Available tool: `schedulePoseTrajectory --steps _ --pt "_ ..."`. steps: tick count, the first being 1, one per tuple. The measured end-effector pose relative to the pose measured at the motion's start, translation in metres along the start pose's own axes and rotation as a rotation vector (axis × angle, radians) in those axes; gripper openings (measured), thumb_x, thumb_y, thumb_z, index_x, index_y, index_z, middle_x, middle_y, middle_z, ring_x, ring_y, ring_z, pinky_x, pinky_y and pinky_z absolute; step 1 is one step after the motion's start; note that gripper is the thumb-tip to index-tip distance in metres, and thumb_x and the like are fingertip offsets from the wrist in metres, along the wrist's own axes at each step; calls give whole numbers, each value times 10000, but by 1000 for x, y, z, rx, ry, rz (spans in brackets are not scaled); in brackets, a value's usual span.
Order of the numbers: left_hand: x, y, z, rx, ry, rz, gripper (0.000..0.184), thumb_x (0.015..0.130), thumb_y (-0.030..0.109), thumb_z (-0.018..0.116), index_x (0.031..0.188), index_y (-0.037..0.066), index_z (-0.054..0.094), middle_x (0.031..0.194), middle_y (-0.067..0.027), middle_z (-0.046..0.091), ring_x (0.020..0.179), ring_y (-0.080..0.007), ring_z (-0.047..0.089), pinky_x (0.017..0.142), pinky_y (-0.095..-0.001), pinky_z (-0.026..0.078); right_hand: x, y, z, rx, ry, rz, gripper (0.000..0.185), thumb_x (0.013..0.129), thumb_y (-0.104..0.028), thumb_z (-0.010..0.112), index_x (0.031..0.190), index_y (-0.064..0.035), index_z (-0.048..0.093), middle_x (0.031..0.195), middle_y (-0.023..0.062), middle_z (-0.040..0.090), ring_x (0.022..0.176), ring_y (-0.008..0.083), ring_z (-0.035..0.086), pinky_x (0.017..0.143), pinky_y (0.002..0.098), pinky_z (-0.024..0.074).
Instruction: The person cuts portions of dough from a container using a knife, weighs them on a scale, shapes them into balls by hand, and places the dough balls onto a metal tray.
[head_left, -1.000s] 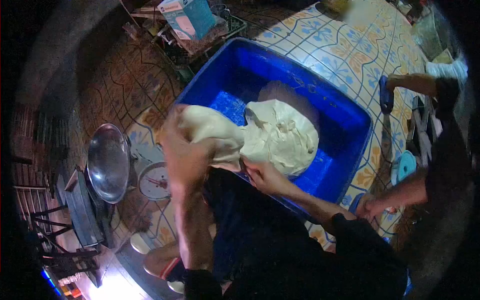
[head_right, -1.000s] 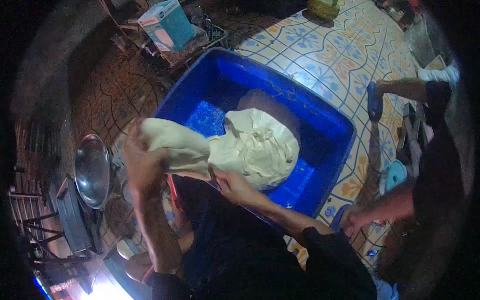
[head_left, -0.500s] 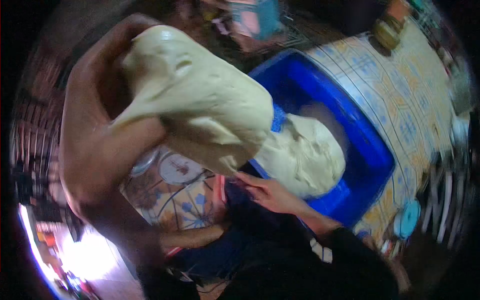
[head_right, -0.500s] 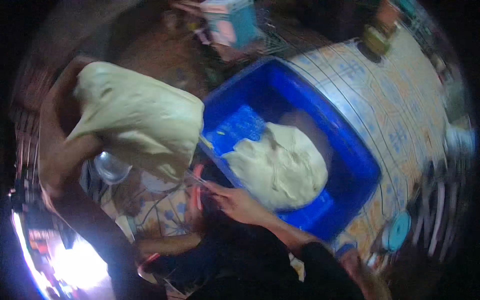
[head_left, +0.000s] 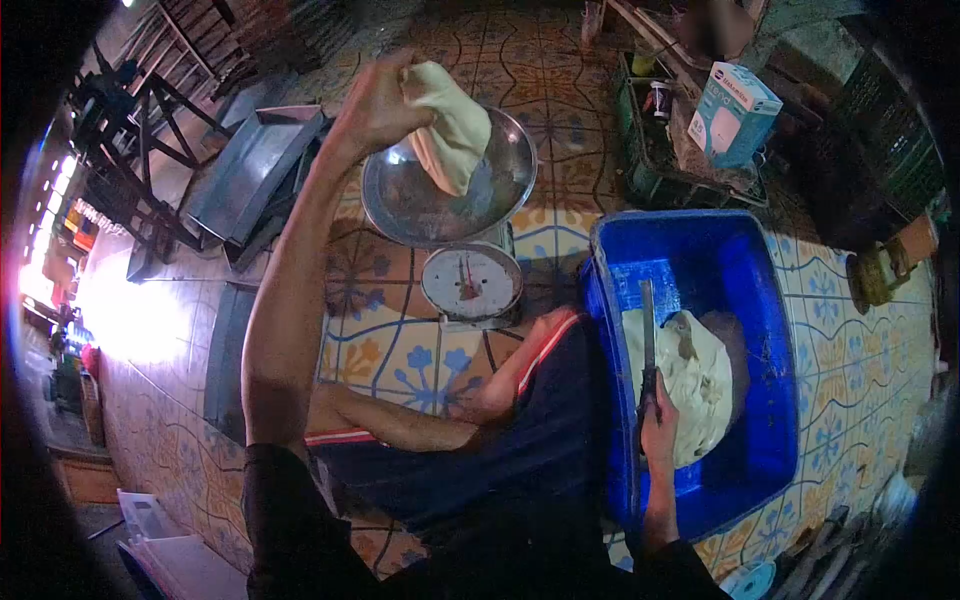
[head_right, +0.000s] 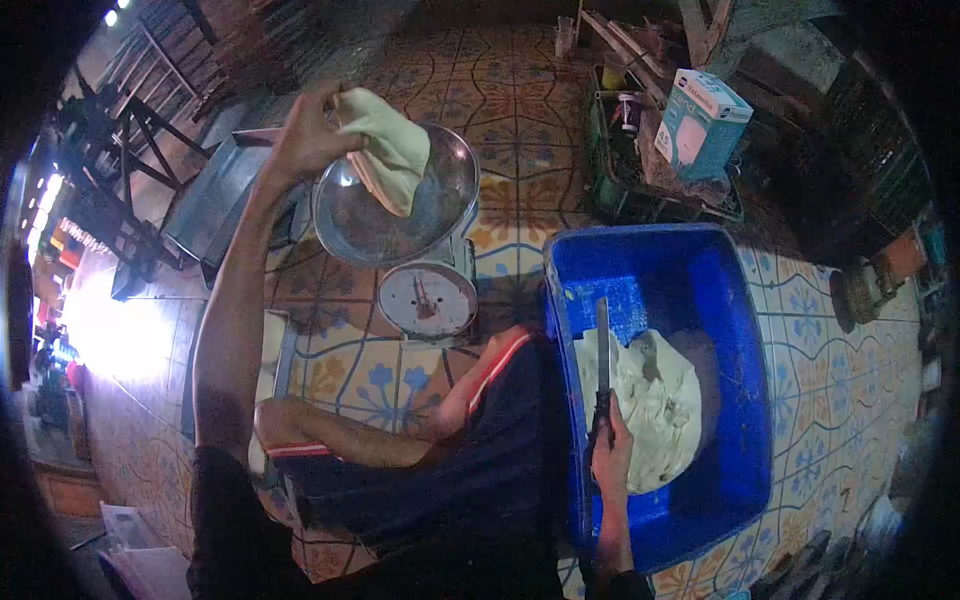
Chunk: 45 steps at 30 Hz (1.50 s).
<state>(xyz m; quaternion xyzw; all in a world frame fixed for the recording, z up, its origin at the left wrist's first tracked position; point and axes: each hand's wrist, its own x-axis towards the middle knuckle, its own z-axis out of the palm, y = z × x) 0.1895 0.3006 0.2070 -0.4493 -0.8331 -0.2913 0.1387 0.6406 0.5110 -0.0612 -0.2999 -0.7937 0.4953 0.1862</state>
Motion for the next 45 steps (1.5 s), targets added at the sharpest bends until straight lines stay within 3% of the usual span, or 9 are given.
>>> schedulePoseTrajectory --steps 3,6,13,21,27,32,35,37,45 --pt "-48 -29 26 114 5 -35 666 642 299 789 1192 15 543 1108 -201 579 1058 -284 542 930 -423 418 -1 5 4 20 -53 2 513 854 103 367 1357 10 401 1298 159 521 1187 181 481 972 262 350" --pt "-82 -51 44 460 2 -225 672 721 515 697 1292 212 512 1447 -139 171 1277 -412 237 1023 -567 230 -1 3 7 7 -26 7 525 841 121 366 1356 20 398 1295 158 522 1200 197 479 985 263 343" --pt "-121 -81 39 479 186 -135 488 814 342 656 1235 114 562 1338 -210 382 1258 -413 304 1026 -505 273 2 -3 10 -8 -10 73 468 913 56 425 1374 -13 390 1319 118 510 1209 163 458 988 264 336" --pt "-132 -23 39 -7 414 -206 215 861 167 623 1028 40 668 931 -103 672 867 -179 640 801 -305 484 2 -7 10 85 5 135 483 900 42 428 1376 29 352 1308 132 511 1191 154 467 1002 262 327" --pt "-114 1 57 -206 296 -375 182 894 136 588 997 17 679 832 -52 680 740 -89 606 640 -248 475 1 -5 9 79 32 45 493 899 19 450 1383 -34 376 1042 59 602 869 109 524 808 219 413" --pt "-58 -27 72 197 63 -414 384 860 317 600 1122 37 618 967 -172 664 848 -272 652 706 -367 492 20 -43 8 188 98 31 535 918 -37 475 1428 -107 329 753 -8 516 627 52 468 592 229 429" --pt "-43 -48 90 347 -96 -299 401 845 362 593 1102 54 607 1050 -205 620 955 -367 596 801 -438 473 64 -112 25 377 -33 -63 521 916 -37 480 1417 -95 348 808 10 553 674 80 497 632 238 441" --pt "-39 -69 100 385 39 -176 327 850 322 572 1042 61 613 1012 -226 605 901 -387 593 768 -446 466 110 -142 63 282 -26 -348 498 913 -41 480 1398 -71 369 873 36 593 747 121 521 689 274 446" --pt "-30 -37 45 78 302 -195 152 811 150 623 824 -1 639 817 -202 640 795 -383 614 675 -447 456 180 -266 242 308 -307 -359 413 919 -88 448 1320 0 401 872 211 605 781 315 616 703 422 483"
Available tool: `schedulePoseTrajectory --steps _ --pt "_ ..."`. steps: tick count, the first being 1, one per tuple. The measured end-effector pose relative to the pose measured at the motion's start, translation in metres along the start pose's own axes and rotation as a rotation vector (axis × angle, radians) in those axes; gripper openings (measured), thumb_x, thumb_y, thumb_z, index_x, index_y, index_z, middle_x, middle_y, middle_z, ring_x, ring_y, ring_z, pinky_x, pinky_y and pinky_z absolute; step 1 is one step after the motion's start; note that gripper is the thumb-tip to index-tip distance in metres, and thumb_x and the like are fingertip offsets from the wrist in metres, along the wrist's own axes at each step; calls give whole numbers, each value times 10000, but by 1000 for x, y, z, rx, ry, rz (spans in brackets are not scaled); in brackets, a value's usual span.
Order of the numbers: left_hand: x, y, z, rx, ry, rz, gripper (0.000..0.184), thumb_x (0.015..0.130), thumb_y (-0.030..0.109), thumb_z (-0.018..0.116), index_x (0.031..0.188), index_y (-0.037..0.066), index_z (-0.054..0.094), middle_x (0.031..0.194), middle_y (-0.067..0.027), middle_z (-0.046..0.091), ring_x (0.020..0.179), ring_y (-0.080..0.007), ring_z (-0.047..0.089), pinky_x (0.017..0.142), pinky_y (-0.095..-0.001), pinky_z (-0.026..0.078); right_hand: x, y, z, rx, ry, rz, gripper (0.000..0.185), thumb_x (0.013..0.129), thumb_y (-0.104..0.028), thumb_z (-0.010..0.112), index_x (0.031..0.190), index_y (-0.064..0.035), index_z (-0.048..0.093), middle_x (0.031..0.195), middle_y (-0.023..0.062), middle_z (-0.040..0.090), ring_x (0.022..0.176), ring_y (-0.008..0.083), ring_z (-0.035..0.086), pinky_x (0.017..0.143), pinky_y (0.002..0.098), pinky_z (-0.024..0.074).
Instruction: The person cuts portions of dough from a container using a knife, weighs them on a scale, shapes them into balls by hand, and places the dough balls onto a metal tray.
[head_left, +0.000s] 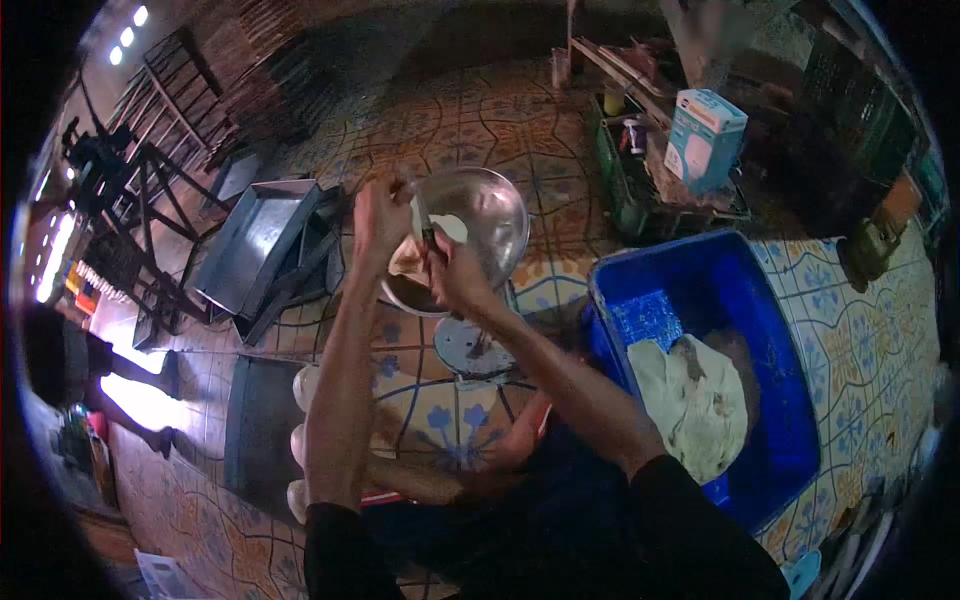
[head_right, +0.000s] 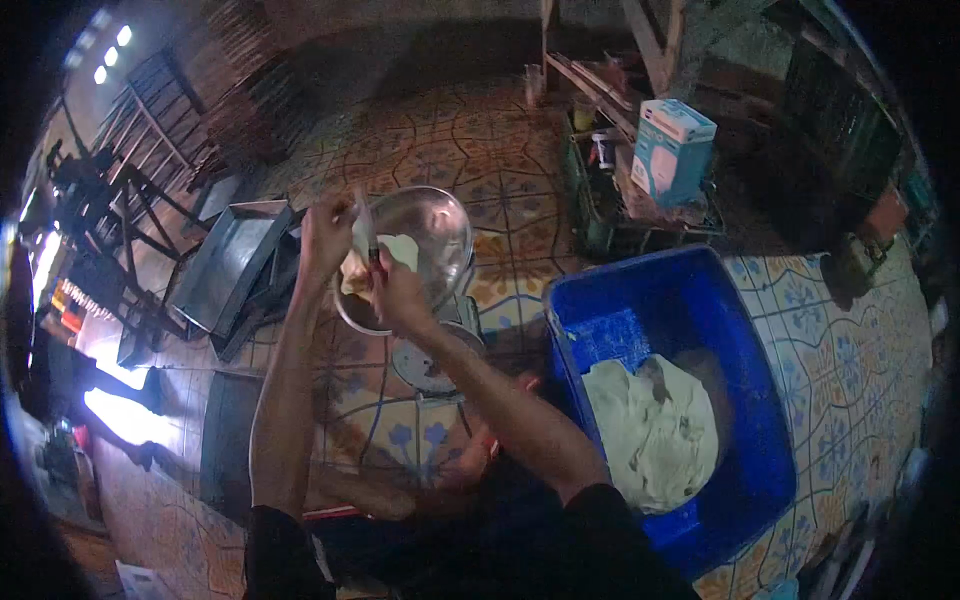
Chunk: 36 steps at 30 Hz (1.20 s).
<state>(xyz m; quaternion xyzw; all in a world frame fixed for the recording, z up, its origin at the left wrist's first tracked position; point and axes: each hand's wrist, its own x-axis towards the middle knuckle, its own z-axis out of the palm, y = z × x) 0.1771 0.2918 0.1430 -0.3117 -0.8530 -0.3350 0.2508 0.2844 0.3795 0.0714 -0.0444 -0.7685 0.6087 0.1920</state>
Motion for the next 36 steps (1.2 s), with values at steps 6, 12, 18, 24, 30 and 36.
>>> schedulePoseTrajectory --steps 6,12,18,24,30,36 --pt "1 3 4 -447 55 -340 208 834 142 649 810 -64 632 727 -138 642 670 -199 607 626 -338 448 -114 -6 10 257 -136 44 447 957 -140 391 1396 -72 337 828 186 614 740 288 618 669 387 471" --pt "-19 50 -21 -563 114 -187 192 885 137 614 825 -46 619 720 -41 609 656 -98 536 608 -291 457 -6 -38 18 716 -136 235 288 973 -126 413 1252 -61 440 675 10 489 482 75 424 422 236 380" --pt "-9 77 -62 -978 263 -230 185 920 160 570 814 9 584 733 5 549 643 -53 472 546 -212 387 -82 -45 -10 549 -374 240 347 958 -149 465 1301 -92 459 787 39 542 614 127 510 537 247 438" --pt "-44 173 -78 -1235 228 84 277 903 287 580 912 11 596 802 -32 570 671 -104 500 615 -228 385 -212 -9 -146 -102 -318 242 472 900 -122 542 1355 -74 428 1204 147 568 1079 245 572 859 350 472" --pt "-183 281 16 -874 -416 385 547 840 382 598 1246 33 486 1195 -213 502 1115 -365 474 990 -495 344 -297 32 -311 -20 780 336 493 917 -23 450 1401 -64 367 1146 32 577 565 10 409 468 173 363" --pt "-303 291 112 -190 -983 662 479 851 362 565 1248 96 528 1316 -193 465 1248 -388 398 1051 -514 267 -385 84 -351 -99 943 653 470 915 45 401 1382 26 351 1349 128 475 1140 172 527 900 253 424"
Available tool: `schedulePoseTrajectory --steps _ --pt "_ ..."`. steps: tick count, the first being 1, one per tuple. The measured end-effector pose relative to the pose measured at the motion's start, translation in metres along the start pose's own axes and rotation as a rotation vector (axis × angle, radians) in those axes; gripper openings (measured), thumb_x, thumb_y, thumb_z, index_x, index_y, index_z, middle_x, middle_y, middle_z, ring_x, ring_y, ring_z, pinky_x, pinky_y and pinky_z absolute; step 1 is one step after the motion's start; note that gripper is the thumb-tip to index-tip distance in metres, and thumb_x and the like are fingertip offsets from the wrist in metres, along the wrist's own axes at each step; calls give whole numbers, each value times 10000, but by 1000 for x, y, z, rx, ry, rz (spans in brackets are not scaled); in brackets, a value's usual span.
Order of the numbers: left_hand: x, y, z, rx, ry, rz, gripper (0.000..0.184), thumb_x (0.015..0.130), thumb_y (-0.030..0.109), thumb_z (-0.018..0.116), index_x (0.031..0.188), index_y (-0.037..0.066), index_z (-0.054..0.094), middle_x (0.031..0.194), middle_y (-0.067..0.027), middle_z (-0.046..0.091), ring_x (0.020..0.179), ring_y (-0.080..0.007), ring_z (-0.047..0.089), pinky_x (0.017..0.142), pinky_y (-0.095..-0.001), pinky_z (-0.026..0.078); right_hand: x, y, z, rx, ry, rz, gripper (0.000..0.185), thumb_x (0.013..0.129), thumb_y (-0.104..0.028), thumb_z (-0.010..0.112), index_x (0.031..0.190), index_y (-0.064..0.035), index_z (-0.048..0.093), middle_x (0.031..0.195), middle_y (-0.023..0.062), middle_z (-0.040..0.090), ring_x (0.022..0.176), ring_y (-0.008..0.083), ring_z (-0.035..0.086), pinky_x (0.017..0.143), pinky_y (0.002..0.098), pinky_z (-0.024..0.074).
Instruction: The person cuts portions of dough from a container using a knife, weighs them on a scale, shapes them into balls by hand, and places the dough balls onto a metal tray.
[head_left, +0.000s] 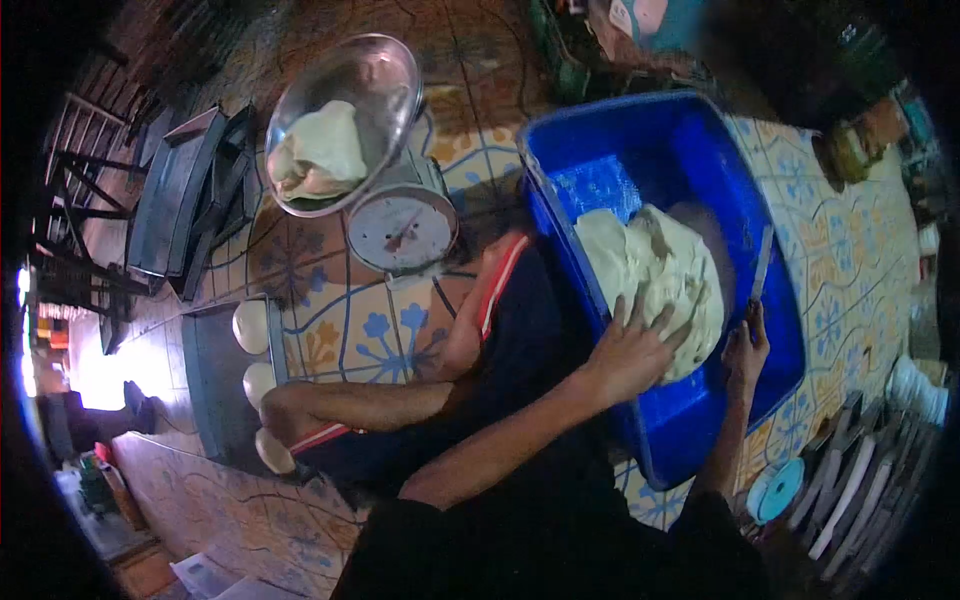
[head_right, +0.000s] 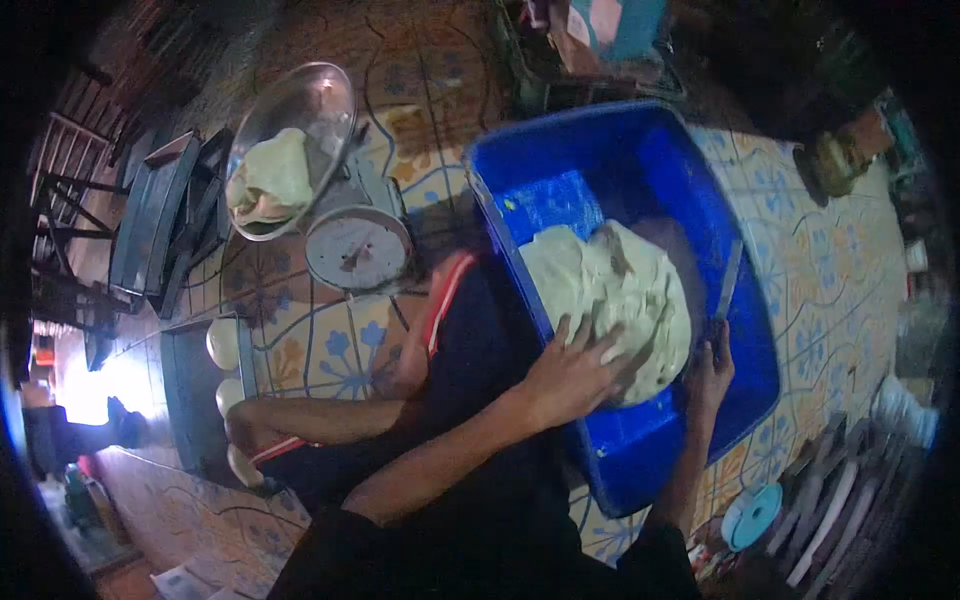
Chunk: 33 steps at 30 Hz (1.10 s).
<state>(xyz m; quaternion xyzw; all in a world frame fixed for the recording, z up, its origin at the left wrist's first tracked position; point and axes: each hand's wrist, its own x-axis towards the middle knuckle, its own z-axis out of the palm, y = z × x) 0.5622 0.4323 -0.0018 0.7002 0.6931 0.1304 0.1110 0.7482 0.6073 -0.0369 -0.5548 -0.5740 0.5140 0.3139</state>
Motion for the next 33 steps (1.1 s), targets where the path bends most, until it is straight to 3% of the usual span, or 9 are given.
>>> schedulePoseTrajectory --steps 2,4,13,16,18,22,26,29,33 --pt "2 7 -19 -67 228 -50 427 846 347 575 1197 103 574 1301 -180 487 1234 -362 424 1049 -531 263 7 52 -2 125 -73 -218 466 924 27 432 1385 -15 375 1215 4 554 552 4 372 466 173 338" --pt "-7 -6 -28 -114 305 -69 382 834 278 607 1173 103 589 1262 -157 526 1212 -313 461 1035 -485 308 -3 44 12 -87 -109 -228 453 928 -30 438 1378 -18 391 1254 129 550 663 45 474 564 202 422" --pt "-92 -64 -65 -538 614 -467 119 847 113 628 922 27 664 951 -97 681 871 -219 646 785 -335 497 -9 27 26 -269 -179 -130 454 937 -126 497 1384 -109 416 918 75 652 608 54 480 532 227 410" --pt "-139 -109 -65 -706 938 -625 125 894 73 555 933 -3 646 883 -115 669 824 -167 631 757 -300 503 -10 29 34 -422 -173 -274 441 923 -133 523 1360 -123 458 940 139 625 803 147 590 694 303 484" --pt "-180 -153 -64 -783 1162 -780 143 913 93 537 977 -4 620 893 -120 657 818 -164 623 736 -299 504 -16 18 45 -1228 74 -626 432 883 -118 578 1309 -118 513 1136 194 571 1094 258 547 892 394 457" --pt "-212 -219 -74 -969 1452 -662 267 919 107 534 1165 5 509 1003 -131 617 797 -184 618 684 -305 503 -50 -111 150 -406 -511 -776 342 851 -10 565 1189 -62 565 1227 160 540 1135 319 526 930 419 448" --pt "-185 -292 -77 -1588 1359 -663 351 885 142 554 1207 28 472 1021 -91 568 864 -209 584 672 -334 506 -110 -222 310 -149 -1104 -1458 360 757 0 557 1114 48 548 1106 195 562 1038 357 560 896 387 472" --pt "-163 -289 -87 -1759 1575 -493 324 853 136 594 1134 -5 515 1069 -113 563 925 -230 566 674 -340 511 -129 -229 443 -300 -1251 -1651 364 775 -31 590 1138 -40 556 1043 183 578 984 365 571 857 394 481" --pt "-152 -310 -99 -1255 1864 -718 342 821 88 602 1135 -30 534 1029 -134 589 941 -213 563 721 -368 506 -148 -234 505 -755 -1249 -1704 312 738 -76 620 1045 -46 570 964 178 602 906 377 584 785 411 492"
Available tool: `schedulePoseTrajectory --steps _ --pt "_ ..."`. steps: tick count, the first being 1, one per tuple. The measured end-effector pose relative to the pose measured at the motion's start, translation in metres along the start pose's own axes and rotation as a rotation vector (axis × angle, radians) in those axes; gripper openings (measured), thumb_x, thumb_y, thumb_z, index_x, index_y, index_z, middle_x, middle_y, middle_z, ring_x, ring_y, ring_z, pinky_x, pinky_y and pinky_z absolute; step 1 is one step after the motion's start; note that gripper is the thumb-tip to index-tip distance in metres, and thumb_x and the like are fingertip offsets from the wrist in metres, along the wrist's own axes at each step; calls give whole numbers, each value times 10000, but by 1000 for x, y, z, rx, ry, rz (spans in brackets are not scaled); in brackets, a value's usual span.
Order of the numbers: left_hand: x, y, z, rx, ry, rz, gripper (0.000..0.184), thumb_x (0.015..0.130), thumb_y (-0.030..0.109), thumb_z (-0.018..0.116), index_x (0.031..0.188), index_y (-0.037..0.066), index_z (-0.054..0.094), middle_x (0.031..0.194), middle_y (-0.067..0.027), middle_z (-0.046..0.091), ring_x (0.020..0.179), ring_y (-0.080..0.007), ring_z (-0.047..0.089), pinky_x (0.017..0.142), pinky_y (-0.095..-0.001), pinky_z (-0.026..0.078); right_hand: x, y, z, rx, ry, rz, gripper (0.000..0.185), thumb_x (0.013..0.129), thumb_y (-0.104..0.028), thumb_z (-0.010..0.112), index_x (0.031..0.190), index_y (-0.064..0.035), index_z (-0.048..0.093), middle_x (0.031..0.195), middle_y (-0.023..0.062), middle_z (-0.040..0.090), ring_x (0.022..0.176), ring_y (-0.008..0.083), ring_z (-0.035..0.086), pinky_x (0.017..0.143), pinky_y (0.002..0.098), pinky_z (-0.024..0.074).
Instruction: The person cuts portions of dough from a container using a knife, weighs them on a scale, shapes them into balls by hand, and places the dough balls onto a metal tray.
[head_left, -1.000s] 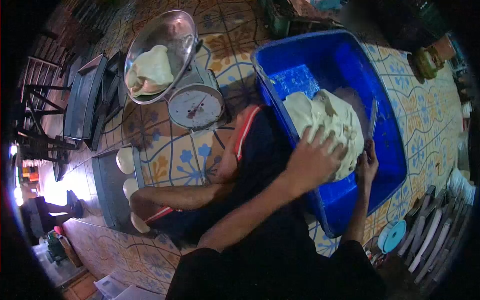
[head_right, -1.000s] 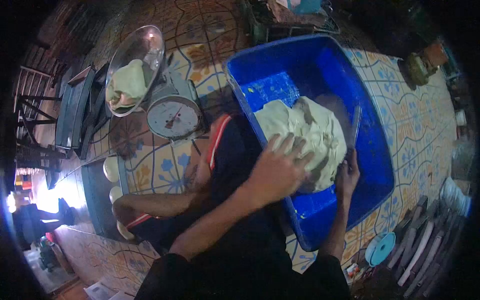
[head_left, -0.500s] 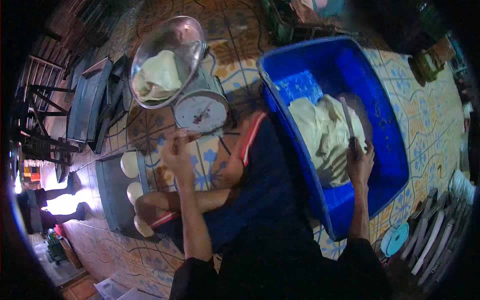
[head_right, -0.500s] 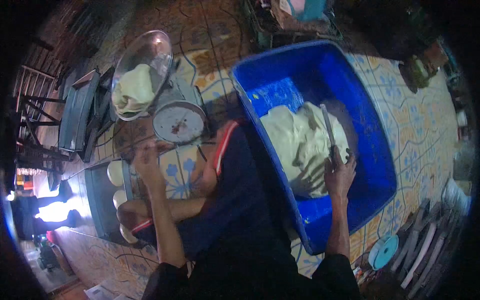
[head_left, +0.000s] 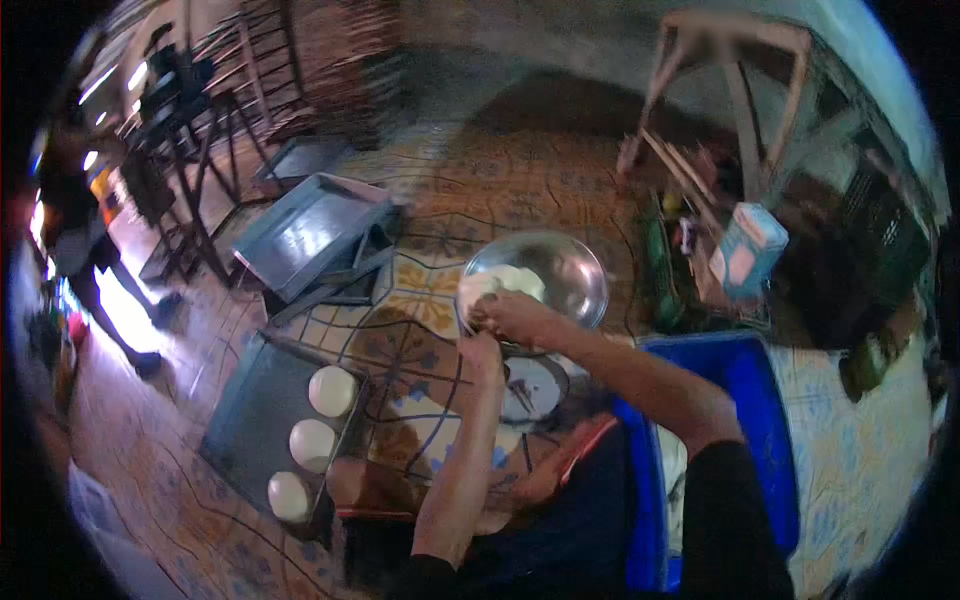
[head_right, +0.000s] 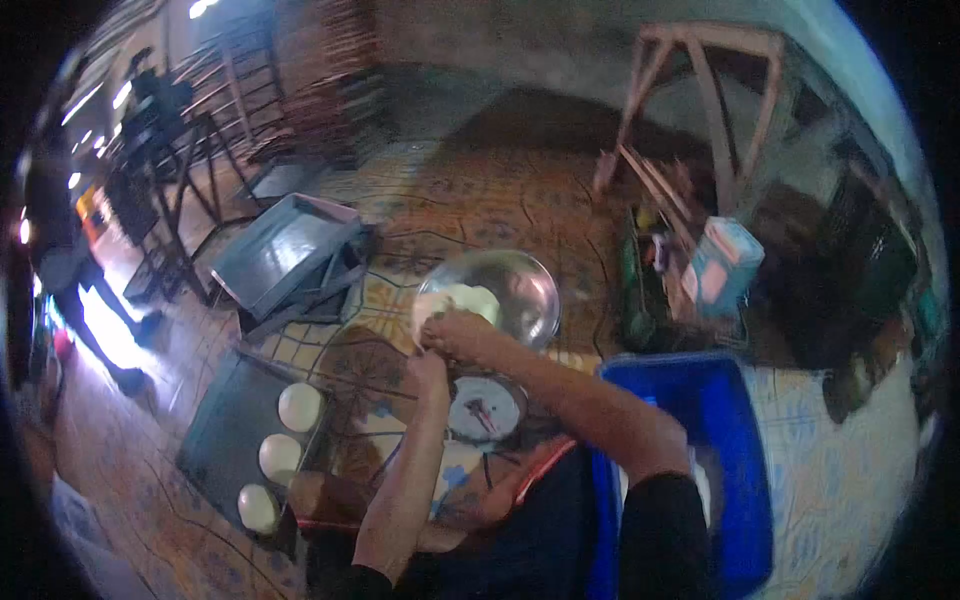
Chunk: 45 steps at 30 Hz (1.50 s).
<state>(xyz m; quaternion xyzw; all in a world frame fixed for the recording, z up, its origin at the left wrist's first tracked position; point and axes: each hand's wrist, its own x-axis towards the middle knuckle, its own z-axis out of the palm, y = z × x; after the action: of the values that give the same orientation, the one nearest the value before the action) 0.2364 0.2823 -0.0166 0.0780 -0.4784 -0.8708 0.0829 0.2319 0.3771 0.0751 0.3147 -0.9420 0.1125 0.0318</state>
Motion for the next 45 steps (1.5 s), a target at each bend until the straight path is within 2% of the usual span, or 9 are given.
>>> schedulePoseTrajectory --steps 4,11,17,19,23,29,33,39,45 --pt "-13 11 11 688 244 153 357 846 87 539 1186 -22 531 965 -117 623 882 -241 592 753 -331 477 3 10 9 129 184 100 240 738 -133 625 962 -61 577 870 136 623 780 342 613 716 407 512" --pt "8 -5 16 -34 168 298 558 710 4 566 1260 -14 476 1032 -133 608 923 -197 560 828 -315 453 -16 -31 -98 1660 713 534 210 785 -153 542 915 0 606 848 70 614 709 193 599 638 344 506" --pt "-75 97 -22 73 -144 -284 533 952 255 516 1380 22 300 1194 -138 547 1008 -182 553 822 -292 474 -97 -90 -199 1573 516 -165 234 874 -216 478 922 -18 593 846 71 608 746 148 584 669 263 482" --pt "-92 61 -75 -463 -666 -471 589 940 339 527 1367 13 287 1217 -155 532 1065 -226 555 892 -364 477 -102 -127 -142 1377 959 245 263 853 -235 496 943 -8 593 873 85 592 722 147 556 648 235 444" --pt "-174 74 -103 -637 -480 -559 595 907 406 553 1307 16 351 1200 -157 522 1085 -262 544 907 -420 477 -147 -130 -37 1290 594 -120 457 901 -412 450 1038 -1 595 1014 158 588 908 224 564 789 319 436" --pt "-208 77 -112 125 -213 -520 583 870 436 614 1180 -27 440 1111 -120 545 1093 -220 527 891 -345 466 -217 -131 156 266 588 682 391 908 -315 556 996 63 607 965 121 629 855 176 604 777 323 475" --pt "-195 91 -138 11 -447 -143 695 867 509 578 1223 -65 413 1148 -110 539 1089 -184 515 928 -332 433 -170 -181 42 1459 1010 991 324 888 -249 618 983 62 614 855 78 648 775 125 598 704 262 475" --pt "-192 64 -153 -623 -490 -378 528 905 405 561 1191 -26 456 1117 -122 558 1033 -250 567 916 -374 464 -184 -179 88 1127 347 538 330 925 -336 550 885 -9 577 752 33 578 720 148 570 630 319 481" --pt "-213 105 -122 61 -73 -531 354 890 272 621 1061 -35 575 940 -81 620 847 -179 604 736 -326 498 -223 -130 119 1212 489 698 513 955 -452 428 1156 6 543 983 92 623 853 194 595 819 320 456"
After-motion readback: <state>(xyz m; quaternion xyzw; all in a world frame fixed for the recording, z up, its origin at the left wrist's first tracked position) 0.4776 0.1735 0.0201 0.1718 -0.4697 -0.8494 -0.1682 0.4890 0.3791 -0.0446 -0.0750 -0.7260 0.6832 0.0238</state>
